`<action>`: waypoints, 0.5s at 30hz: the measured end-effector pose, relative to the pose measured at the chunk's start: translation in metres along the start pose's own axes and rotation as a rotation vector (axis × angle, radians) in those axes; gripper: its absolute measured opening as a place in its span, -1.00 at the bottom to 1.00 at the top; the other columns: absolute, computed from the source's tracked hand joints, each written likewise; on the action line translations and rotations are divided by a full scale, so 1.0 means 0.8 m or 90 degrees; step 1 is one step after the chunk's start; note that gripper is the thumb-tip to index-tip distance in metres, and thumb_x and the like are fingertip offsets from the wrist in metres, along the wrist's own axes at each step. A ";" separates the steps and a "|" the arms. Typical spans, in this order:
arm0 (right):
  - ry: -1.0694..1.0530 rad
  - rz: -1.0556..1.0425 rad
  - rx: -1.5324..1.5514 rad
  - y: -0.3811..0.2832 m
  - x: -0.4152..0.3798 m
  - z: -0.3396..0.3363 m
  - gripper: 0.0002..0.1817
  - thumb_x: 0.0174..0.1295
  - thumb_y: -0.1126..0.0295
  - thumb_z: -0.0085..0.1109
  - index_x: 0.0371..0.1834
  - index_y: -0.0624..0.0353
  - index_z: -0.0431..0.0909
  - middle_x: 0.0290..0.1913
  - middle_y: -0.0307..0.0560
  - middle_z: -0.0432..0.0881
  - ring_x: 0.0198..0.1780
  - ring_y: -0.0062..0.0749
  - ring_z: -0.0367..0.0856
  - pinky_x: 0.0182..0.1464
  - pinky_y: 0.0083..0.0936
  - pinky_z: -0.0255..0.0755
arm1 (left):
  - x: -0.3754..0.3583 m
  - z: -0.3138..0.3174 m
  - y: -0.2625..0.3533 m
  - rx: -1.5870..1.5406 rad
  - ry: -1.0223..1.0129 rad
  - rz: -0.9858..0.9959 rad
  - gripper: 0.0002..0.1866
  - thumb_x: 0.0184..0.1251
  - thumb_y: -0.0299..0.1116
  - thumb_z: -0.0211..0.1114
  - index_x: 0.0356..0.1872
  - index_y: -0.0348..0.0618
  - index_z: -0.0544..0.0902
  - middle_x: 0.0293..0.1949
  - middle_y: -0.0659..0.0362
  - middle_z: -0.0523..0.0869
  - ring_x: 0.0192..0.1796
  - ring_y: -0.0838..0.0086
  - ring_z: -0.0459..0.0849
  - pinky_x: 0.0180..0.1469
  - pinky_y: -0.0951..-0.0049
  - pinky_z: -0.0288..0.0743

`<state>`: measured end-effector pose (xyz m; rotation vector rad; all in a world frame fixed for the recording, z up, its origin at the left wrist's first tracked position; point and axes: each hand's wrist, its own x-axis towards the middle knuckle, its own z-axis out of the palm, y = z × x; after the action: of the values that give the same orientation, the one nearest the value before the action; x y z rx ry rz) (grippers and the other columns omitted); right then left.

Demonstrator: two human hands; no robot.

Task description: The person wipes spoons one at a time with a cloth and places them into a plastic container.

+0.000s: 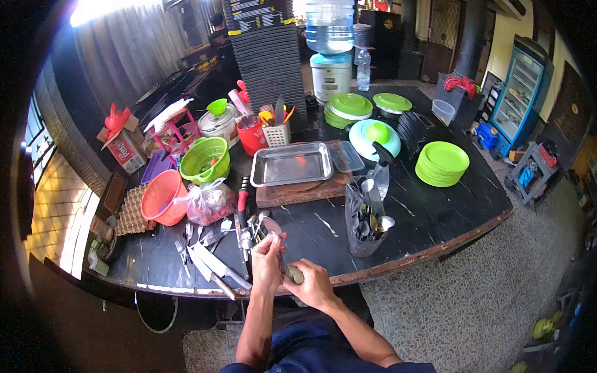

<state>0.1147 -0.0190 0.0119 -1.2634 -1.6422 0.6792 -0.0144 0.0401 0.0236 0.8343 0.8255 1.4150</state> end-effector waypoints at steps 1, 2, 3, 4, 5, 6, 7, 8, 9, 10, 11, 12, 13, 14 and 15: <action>0.000 0.008 -0.017 0.002 -0.001 -0.002 -0.66 0.05 0.41 0.54 -0.11 0.28 0.71 -0.25 0.05 0.73 -0.23 -0.02 0.77 -0.17 -0.28 0.60 | 0.003 0.006 0.002 0.003 -0.010 0.001 -0.87 0.53 -0.44 0.39 -0.27 -0.25 0.77 -0.29 0.35 0.64 -0.23 0.71 0.49 -0.13 0.61 0.30; 0.005 0.010 -0.017 0.006 -0.002 -0.006 -0.66 0.05 0.41 0.54 -0.11 0.28 0.71 -0.25 0.05 0.73 -0.23 -0.02 0.77 -0.17 -0.28 0.60 | 0.007 0.010 0.002 0.018 -0.012 0.007 -0.87 0.52 -0.45 0.40 -0.29 -0.25 0.75 -0.30 0.35 0.65 -0.24 0.71 0.48 -0.16 0.61 0.29; 0.000 0.028 0.001 0.011 -0.001 -0.010 -0.66 0.04 0.41 0.54 -0.11 0.28 0.71 -0.25 0.05 0.73 -0.22 0.00 0.76 -0.16 -0.27 0.61 | 0.013 0.011 0.004 0.033 -0.014 0.014 -0.86 0.50 -0.46 0.41 -0.31 -0.24 0.74 -0.31 0.34 0.65 -0.26 0.71 0.47 -0.18 0.60 0.28; -0.005 0.045 0.020 0.016 0.000 -0.015 -0.66 0.03 0.40 0.54 -0.11 0.27 0.72 -0.25 0.06 0.73 -0.22 0.01 0.76 -0.15 -0.27 0.61 | 0.023 0.007 0.002 0.042 -0.011 0.019 -0.87 0.51 -0.44 0.41 -0.30 -0.23 0.75 -0.33 0.33 0.66 -0.34 0.70 0.47 -0.27 0.60 0.29; -0.001 0.046 0.021 0.021 -0.001 -0.020 -0.66 0.03 0.40 0.54 -0.11 0.27 0.72 -0.25 0.06 0.73 -0.22 0.01 0.76 -0.15 -0.27 0.61 | 0.032 0.008 0.003 0.033 0.016 0.028 -0.89 0.51 -0.43 0.41 -0.24 -0.24 0.75 -0.33 0.31 0.68 -0.43 0.69 0.43 -0.37 0.59 0.24; -0.046 0.018 -0.019 0.026 -0.004 -0.026 -0.65 0.02 0.41 0.54 -0.11 0.26 0.73 -0.25 0.05 0.73 -0.21 -0.01 0.76 -0.14 -0.28 0.61 | 0.041 0.009 0.010 0.007 0.017 0.057 -0.90 0.51 -0.43 0.40 -0.20 -0.25 0.75 -0.33 0.29 0.69 -0.45 0.69 0.42 -0.39 0.60 0.22; -0.091 -0.009 -0.059 0.031 -0.007 -0.029 -0.65 0.01 0.41 0.54 -0.11 0.25 0.74 -0.26 0.04 0.73 -0.21 -0.03 0.77 -0.13 -0.29 0.62 | 0.050 0.013 0.020 -0.019 0.017 0.086 -0.90 0.52 -0.43 0.40 -0.16 -0.26 0.74 -0.33 0.27 0.71 -0.47 0.68 0.41 -0.41 0.60 0.21; -0.100 -0.019 -0.055 0.041 -0.010 -0.029 -0.64 0.06 0.40 0.57 -0.06 0.22 0.75 -0.26 0.01 0.74 -0.22 -0.06 0.77 -0.13 -0.30 0.61 | 0.058 0.021 0.029 -0.052 0.004 0.138 -0.89 0.52 -0.43 0.39 -0.12 -0.27 0.73 -0.36 0.24 0.71 -0.48 0.67 0.43 -0.42 0.57 0.24; -0.096 -0.017 -0.057 0.044 -0.010 -0.028 -0.64 0.06 0.40 0.57 -0.06 0.22 0.75 -0.26 0.01 0.74 -0.22 -0.06 0.77 -0.13 -0.30 0.61 | 0.064 0.028 0.036 -0.042 0.008 0.167 -0.87 0.53 -0.42 0.39 -0.13 -0.29 0.72 -0.34 0.19 0.75 -0.47 0.64 0.50 -0.41 0.56 0.35; -0.016 0.005 -0.031 0.046 -0.010 -0.026 -0.65 0.13 0.36 0.55 -0.02 0.19 0.74 -0.22 0.01 0.72 -0.19 -0.04 0.76 -0.12 -0.28 0.60 | 0.067 0.037 0.044 -0.012 0.013 0.179 -0.87 0.52 -0.42 0.40 -0.17 -0.29 0.71 -0.33 0.16 0.77 -0.46 0.63 0.55 -0.39 0.56 0.42; 0.063 0.026 -0.004 0.047 -0.010 -0.024 -0.65 0.20 0.33 0.54 0.02 0.16 0.74 -0.18 0.01 0.70 -0.16 -0.03 0.75 -0.12 -0.27 0.59 | 0.068 0.042 0.048 0.018 0.021 0.192 -0.87 0.52 -0.43 0.40 -0.21 -0.30 0.70 -0.32 0.14 0.79 -0.44 0.62 0.60 -0.37 0.56 0.48; 0.063 0.026 -0.002 0.043 -0.006 -0.026 -0.65 0.20 0.33 0.54 0.02 0.16 0.74 -0.18 0.01 0.70 -0.16 -0.03 0.75 -0.12 -0.27 0.59 | 0.067 0.044 0.047 0.019 0.020 0.192 -0.87 0.52 -0.43 0.40 -0.21 -0.30 0.70 -0.32 0.14 0.79 -0.44 0.62 0.60 -0.37 0.56 0.48; 0.175 -0.033 -0.010 0.034 0.002 -0.031 -0.65 0.21 0.36 0.54 0.06 0.14 0.74 -0.15 0.00 0.67 -0.14 -0.05 0.73 -0.11 -0.26 0.58 | 0.064 0.045 0.045 0.109 0.014 0.189 -0.86 0.50 -0.43 0.43 -0.25 -0.28 0.69 -0.35 0.14 0.79 -0.45 0.60 0.63 -0.34 0.55 0.50; 0.287 -0.090 -0.017 0.026 0.009 -0.037 -0.64 0.23 0.40 0.54 0.09 0.12 0.73 -0.12 -0.01 0.65 -0.13 -0.06 0.71 -0.11 -0.26 0.57 | 0.061 0.048 0.042 0.201 0.007 0.183 -0.85 0.47 -0.43 0.45 -0.28 -0.27 0.68 -0.38 0.15 0.79 -0.45 0.58 0.66 -0.32 0.54 0.51; 0.322 -0.126 -0.057 0.018 0.017 -0.044 -0.63 0.20 0.47 0.54 0.09 0.10 0.74 -0.09 -0.02 0.61 -0.10 -0.09 0.67 -0.10 -0.27 0.56 | 0.055 0.055 0.038 0.177 0.014 0.155 -0.81 0.46 -0.45 0.45 -0.37 -0.25 0.65 -0.45 0.16 0.79 -0.50 0.59 0.67 -0.37 0.53 0.54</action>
<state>0.1523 -0.0053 0.0188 -1.1938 -1.3580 0.1440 0.0094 0.0840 0.0722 1.1647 0.9771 1.5435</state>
